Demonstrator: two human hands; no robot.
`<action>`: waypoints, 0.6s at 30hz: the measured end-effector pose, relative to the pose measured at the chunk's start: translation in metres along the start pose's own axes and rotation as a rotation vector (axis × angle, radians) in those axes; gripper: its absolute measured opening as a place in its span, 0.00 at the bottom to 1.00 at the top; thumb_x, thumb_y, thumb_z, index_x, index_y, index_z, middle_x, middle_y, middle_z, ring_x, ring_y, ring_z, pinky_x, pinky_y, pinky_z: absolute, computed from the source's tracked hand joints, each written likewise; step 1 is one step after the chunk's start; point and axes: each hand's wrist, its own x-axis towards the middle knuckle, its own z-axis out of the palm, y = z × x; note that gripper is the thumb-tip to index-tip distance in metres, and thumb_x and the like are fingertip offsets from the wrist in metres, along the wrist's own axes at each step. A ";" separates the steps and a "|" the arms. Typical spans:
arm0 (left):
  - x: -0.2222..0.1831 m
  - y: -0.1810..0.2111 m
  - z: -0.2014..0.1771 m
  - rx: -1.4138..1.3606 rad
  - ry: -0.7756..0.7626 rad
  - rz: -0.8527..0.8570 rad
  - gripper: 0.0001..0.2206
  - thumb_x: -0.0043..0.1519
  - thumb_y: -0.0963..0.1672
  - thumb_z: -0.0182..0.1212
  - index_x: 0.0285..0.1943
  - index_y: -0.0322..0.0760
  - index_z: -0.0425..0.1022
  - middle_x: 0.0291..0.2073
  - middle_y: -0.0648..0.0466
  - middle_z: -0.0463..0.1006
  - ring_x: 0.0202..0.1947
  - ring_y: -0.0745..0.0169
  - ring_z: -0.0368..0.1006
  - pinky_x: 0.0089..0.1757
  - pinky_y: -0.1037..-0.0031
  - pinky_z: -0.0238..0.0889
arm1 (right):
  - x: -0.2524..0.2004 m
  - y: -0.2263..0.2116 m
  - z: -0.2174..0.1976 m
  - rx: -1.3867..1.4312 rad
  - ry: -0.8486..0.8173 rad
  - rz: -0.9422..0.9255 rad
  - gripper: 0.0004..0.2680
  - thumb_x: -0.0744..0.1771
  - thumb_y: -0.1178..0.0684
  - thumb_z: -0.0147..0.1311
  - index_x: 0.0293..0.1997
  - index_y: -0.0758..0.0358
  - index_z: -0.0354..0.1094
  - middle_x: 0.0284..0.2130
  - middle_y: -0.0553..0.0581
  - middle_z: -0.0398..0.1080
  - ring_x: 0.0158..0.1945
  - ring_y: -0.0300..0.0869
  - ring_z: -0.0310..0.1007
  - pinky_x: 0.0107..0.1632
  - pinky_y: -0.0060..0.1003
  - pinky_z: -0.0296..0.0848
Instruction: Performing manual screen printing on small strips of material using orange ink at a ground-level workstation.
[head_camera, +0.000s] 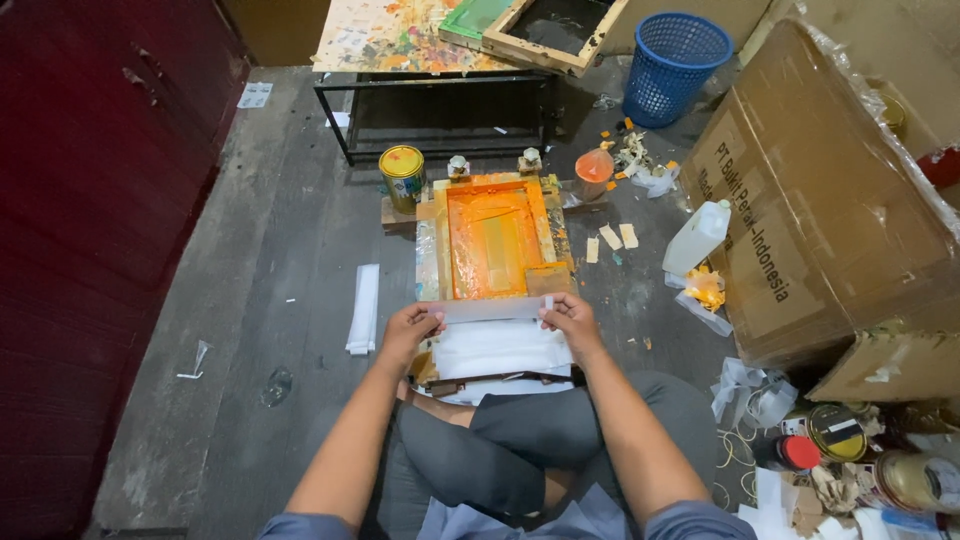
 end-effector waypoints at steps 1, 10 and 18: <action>-0.002 0.001 0.001 0.000 0.001 0.000 0.12 0.59 0.38 0.67 0.51 0.26 0.80 0.32 0.45 0.80 0.34 0.61 0.77 0.43 0.71 0.76 | -0.004 -0.006 0.004 0.000 -0.001 0.000 0.11 0.62 0.61 0.64 0.47 0.70 0.74 0.26 0.57 0.75 0.26 0.39 0.76 0.31 0.27 0.71; 0.002 -0.004 -0.001 -0.102 0.004 -0.014 0.13 0.59 0.40 0.70 0.52 0.28 0.80 0.30 0.51 0.78 0.32 0.64 0.77 0.44 0.73 0.75 | -0.017 -0.011 0.014 0.077 -0.239 0.138 0.11 0.60 0.63 0.62 0.45 0.72 0.73 0.19 0.62 0.72 0.17 0.42 0.73 0.18 0.26 0.64; -0.010 0.004 0.006 -0.202 0.005 -0.023 0.17 0.58 0.40 0.71 0.56 0.27 0.78 0.28 0.51 0.78 0.32 0.63 0.79 0.45 0.74 0.75 | -0.050 -0.042 0.043 -0.020 -0.541 0.275 0.25 0.58 0.63 0.58 0.64 0.70 0.67 0.23 0.59 0.74 0.14 0.31 0.59 0.17 0.20 0.56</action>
